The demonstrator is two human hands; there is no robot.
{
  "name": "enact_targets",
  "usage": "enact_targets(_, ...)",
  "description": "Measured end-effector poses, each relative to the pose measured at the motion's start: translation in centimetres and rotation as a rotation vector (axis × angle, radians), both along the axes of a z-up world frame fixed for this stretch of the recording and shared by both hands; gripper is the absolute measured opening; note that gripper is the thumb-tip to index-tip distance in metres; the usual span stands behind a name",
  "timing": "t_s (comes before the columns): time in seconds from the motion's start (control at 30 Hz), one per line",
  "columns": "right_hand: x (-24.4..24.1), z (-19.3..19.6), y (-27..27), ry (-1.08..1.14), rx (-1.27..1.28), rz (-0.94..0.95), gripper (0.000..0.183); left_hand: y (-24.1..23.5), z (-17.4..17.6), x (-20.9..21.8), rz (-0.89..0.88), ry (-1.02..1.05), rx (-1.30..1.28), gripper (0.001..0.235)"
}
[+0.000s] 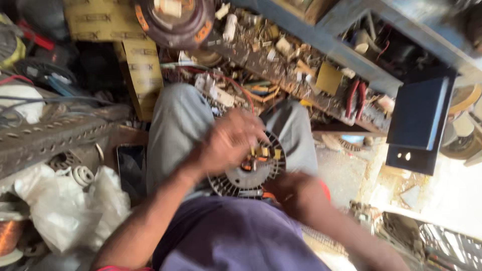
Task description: The person manipulates the wires and a central shaft of a motor stator by hand and with a pair of scissors.
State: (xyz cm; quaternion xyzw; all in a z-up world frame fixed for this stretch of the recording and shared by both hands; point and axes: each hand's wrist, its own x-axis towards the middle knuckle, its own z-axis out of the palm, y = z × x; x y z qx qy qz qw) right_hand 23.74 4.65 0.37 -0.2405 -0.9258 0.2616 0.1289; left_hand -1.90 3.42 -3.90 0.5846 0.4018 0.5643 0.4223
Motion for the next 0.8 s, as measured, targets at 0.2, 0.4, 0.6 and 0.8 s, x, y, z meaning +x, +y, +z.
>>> enact_targets(0.2, -2.2, -5.3, 7.8, -0.076, 0.046, -0.288, 0.014, -1.7, 4.1, 1.8, 0.173, 0.515, 0.429, 0.006)
enact_targets(0.4, -3.5, -4.6, 9.3, 0.195, 0.248, -0.459, 0.008, 4.9, 0.4, 1.5, -0.018, 0.725, -0.174, 0.032)
enact_targets(0.6, 0.1, -3.6, 1.2, -0.172, 0.186, -0.015, 0.019, 1.0, 0.9, 0.7, 0.118, 0.275, -0.073, 0.012)
enact_targets(0.8, -2.0, -4.1, 7.2, -0.011, 0.025, -0.307, 0.01, -1.6, 4.4, 1.7, 0.172, 0.672, 0.507, 0.02)
